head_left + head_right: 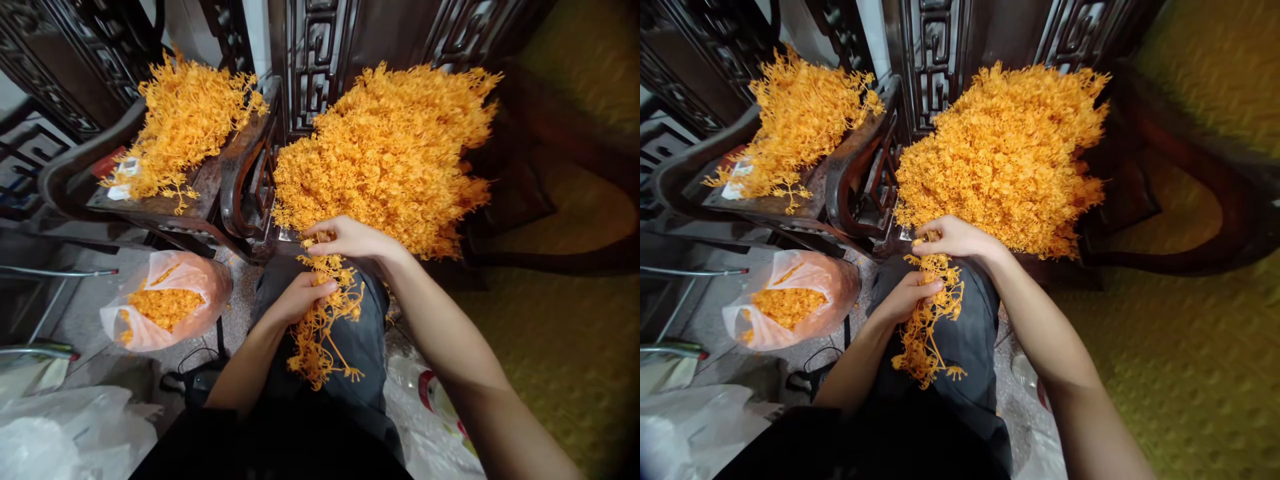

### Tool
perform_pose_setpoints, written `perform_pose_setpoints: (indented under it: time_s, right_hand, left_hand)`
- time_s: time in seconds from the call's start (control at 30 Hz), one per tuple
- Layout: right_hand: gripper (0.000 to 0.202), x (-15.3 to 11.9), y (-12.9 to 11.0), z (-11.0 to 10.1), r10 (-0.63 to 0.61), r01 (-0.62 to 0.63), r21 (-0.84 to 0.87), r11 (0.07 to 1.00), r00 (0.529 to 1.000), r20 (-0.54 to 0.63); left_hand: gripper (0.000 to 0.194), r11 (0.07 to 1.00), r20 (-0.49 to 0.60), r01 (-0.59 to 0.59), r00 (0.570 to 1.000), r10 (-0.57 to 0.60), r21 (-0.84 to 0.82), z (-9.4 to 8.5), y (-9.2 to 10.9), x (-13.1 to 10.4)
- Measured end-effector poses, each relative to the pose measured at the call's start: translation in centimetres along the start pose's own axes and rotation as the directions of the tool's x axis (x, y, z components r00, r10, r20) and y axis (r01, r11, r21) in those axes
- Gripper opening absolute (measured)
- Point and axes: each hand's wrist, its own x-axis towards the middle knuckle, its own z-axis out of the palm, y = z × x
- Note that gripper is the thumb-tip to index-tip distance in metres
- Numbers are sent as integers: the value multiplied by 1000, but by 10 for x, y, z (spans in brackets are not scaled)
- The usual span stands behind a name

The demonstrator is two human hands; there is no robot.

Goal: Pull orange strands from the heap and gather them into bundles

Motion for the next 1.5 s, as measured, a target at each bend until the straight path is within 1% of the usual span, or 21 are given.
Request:
perform_pose_setpoints:
  time_s: [0.07, 0.1, 0.13, 0.2, 0.27, 0.33, 0.4, 0.5, 0.53, 0.57, 0.63, 0.73, 0.8, 0.87, 0.93, 1.03, 1.17, 1.27, 1.37, 1.43, 1.5]
  right_hand:
    - [39, 6, 3, -8, -24, 35, -61, 998, 984, 174]
    - [37, 8, 4, -12, -20, 41, -98, 994, 979, 204]
    - [36, 10, 5, -15, -8, 34, -145, 989, 984, 178]
    - [38, 13, 6, -18, 9, -9, -228, 974, 1000, -1]
    - [40, 14, 6, -16, 4, -70, -255, 964, 968, -251]
    - [42, 16, 10, -10, 2, -113, -220, 969, 893, -449]
    - [44, 18, 19, -6, 9, -116, -127, 985, 772, -636]
    - [50, 17, 36, -10, 139, 24, 180, 983, 538, -831]
    - [52, 14, 38, -13, 194, 99, 279, 955, 502, -843]
    - [55, 11, 39, -15, 232, 161, 359, 919, 515, -825]
    - [58, 1, 33, -15, 237, 217, 460, 861, 630, -740]
    - [52, -15, 16, -2, 220, 191, 558, 807, 781, -585]
    - [43, -22, 6, 10, 232, 141, 601, 786, 835, -499]
    - [37, -28, 0, 18, 226, 75, 575, 815, 872, -434]
    - [38, -32, -6, 18, 176, 26, 448, 894, 898, -403]
    - [40, -35, -18, 7, -2, 42, 105, 994, 934, -356]
    - [31, -31, -33, -14, -195, 158, -243, 957, 971, -136]
    - [25, -21, -30, -18, -189, 199, -374, 906, 980, 63]
    - [15, -10, -21, -12, -126, 225, -469, 854, 964, 234]
    - [15, -3, -18, -9, -82, 206, -520, 829, 964, 252]
    - [18, 0, -19, -11, -91, 168, -578, 799, 983, 161]
  left_hand:
    - [45, 1000, 32, 22, 999, -22, 18, -1, -2, 0]
    - [45, 999, 48, 35, 998, -36, 26, -1, -3, 0]
    - [45, 998, 58, 47, 997, -49, 34, -2, -3, 0]
    - [45, 997, 45, 66, 997, -67, 31, -2, -3, 1]
    - [44, 998, 3, 65, 998, -65, -13, -2, 0, 3]
    - [44, 996, -30, 44, 998, -47, -76, -2, 3, 5]
    - [44, 994, -19, 40, 999, -43, -102, -3, 4, 5]
    - [44, 994, 24, 91, 996, -89, -60, -4, 3, 0]
    - [45, 993, 29, 104, 994, -103, -54, -4, 2, -2]
    - [46, 992, 30, 111, 994, -109, -55, -4, 2, -4]
    - [46, 991, 27, 114, 993, -113, -68, -4, 2, -4]
    - [46, 990, 28, 125, 992, -124, -67, -3, 6, -2]
    - [47, 991, 22, 121, 993, -119, -63, -2, 8, -1]
    - [46, 992, 26, 111, 994, -110, -62, -2, 8, -1]
    - [45, 993, 38, 106, 994, -104, -60, -2, 8, -2]
    - [47, 995, 43, 95, 995, -94, -42, -3, 7, -2]
    - [47, 997, 46, 79, 996, -78, -27, -3, 8, -1]
    - [45, 998, 75, 67, 995, -67, -5, -3, 8, -1]
    - [44, 998, 91, 69, 993, -69, -2, -3, 7, 0]
    - [45, 997, 90, 78, 993, -77, -1, -3, 5, -1]
    - [46, 996, 96, 86, 992, -87, 9, -4, 3, -1]
